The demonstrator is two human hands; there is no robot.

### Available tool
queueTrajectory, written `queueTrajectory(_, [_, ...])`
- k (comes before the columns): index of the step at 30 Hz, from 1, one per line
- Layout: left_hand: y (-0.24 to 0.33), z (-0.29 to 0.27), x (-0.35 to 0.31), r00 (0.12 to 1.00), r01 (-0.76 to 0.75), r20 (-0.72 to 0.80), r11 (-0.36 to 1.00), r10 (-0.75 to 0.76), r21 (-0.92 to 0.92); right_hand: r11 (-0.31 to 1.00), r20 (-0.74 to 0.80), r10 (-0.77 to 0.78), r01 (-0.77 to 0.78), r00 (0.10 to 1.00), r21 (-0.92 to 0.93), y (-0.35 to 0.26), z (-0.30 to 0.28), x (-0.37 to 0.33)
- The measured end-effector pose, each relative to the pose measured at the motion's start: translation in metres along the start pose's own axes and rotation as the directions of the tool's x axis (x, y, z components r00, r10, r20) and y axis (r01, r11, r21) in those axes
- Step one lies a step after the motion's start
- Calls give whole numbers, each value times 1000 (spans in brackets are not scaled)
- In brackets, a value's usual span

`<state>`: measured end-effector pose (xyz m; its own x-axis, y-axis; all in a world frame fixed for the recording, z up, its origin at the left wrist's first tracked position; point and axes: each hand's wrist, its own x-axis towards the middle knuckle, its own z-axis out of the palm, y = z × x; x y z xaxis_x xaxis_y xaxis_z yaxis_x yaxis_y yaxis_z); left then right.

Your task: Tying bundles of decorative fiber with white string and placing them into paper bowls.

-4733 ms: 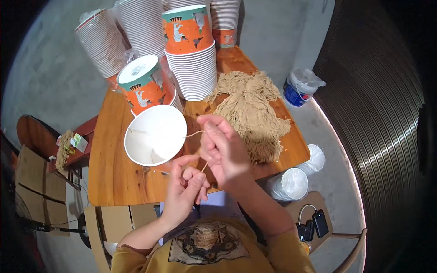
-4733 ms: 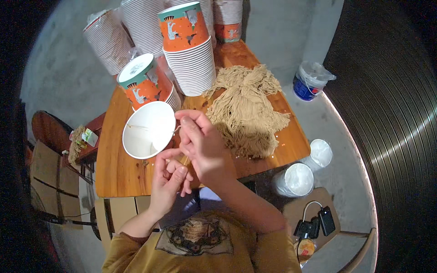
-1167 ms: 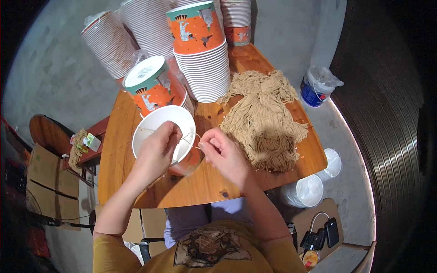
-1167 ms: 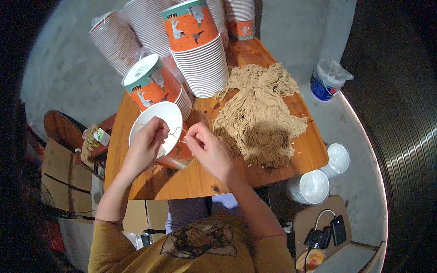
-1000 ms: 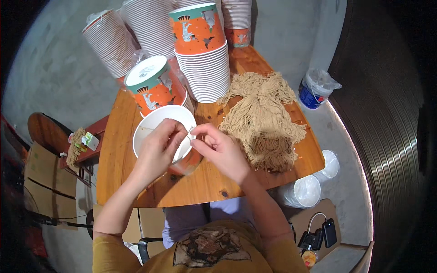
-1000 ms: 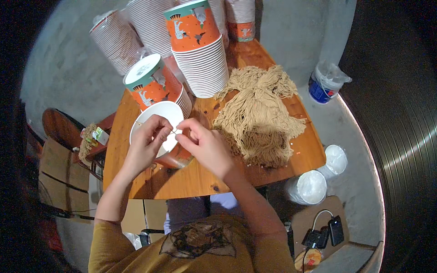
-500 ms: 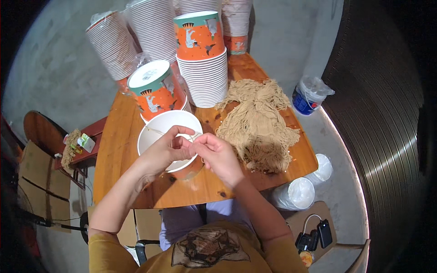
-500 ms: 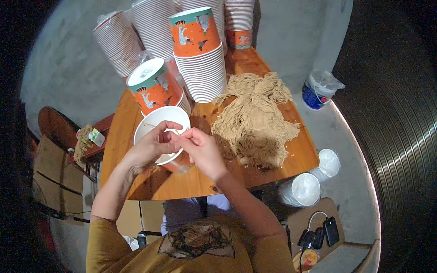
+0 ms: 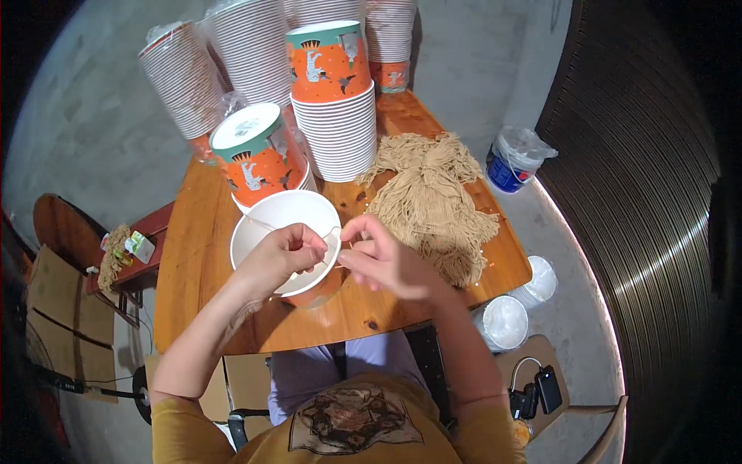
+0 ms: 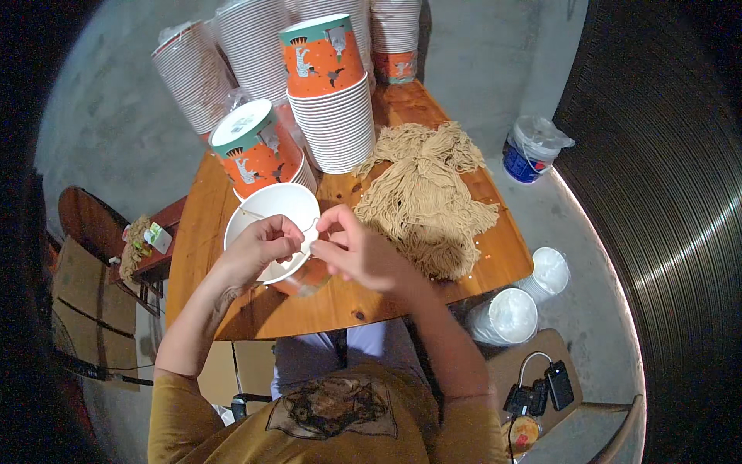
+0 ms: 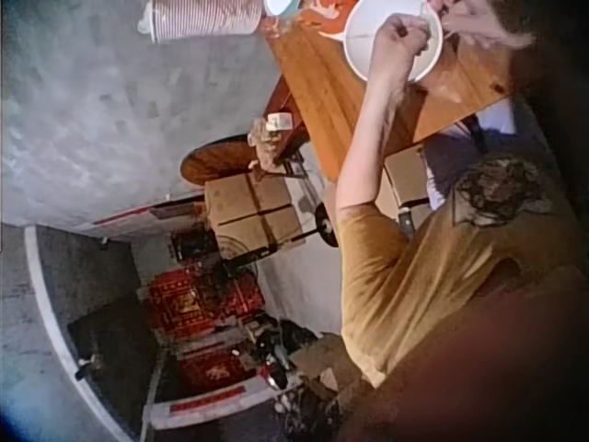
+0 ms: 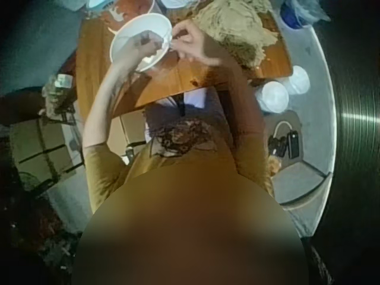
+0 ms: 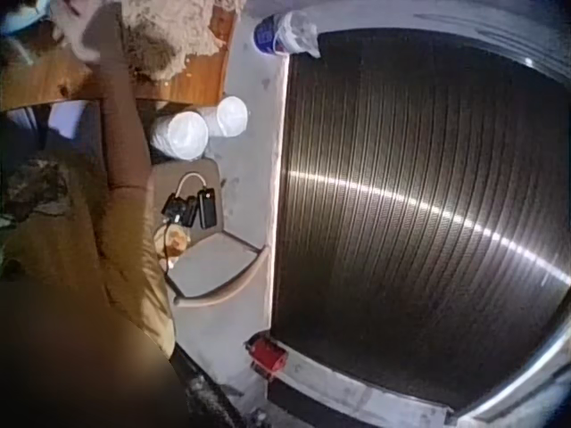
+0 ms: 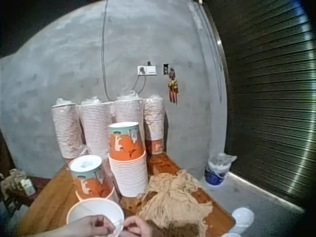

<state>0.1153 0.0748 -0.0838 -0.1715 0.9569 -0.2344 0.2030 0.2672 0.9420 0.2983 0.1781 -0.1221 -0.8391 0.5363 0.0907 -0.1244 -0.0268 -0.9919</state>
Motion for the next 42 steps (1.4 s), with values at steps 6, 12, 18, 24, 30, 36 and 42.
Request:
queueTrajectory(6, [2, 5, 3, 998, -12, 65, 989, 22, -145, 445, 211, -340, 354, 917, -822, -29, -24, -10])
queueTrajectory(12, [-3, 8, 6, 994, 39, 108, 992, -26, -124, 515, 300, -464, 529, 834, -675, -49, -5, 4])
queueTrajectory(18, [-2, 14, 6, 975, 49, 221, 986, -13, -159, 578, 390, -424, 575, 818, -579, -40, -21, 28])
queueTrajectory(24, [-2, 15, 3, 969, 50, 247, 992, -19, -119, 776, 350, -318, 454, 881, -438, -42, -9, 21])
queueTrajectory(30, [6, 20, 0, 964, 25, 264, 991, 11, -133, 785, 328, -326, 447, 887, -429, -38, -12, 30])
queueTrajectory(36, [5, 15, 5, 944, 70, 331, 974, 6, -217, 879, 195, -182, 249, 964, -407, -20, -22, 30])
queueTrajectory(42, [5, 17, 15, 972, 133, 228, 929, -54, -346, 991, -43, -117, 113, 992, -71, 4, -24, -1])
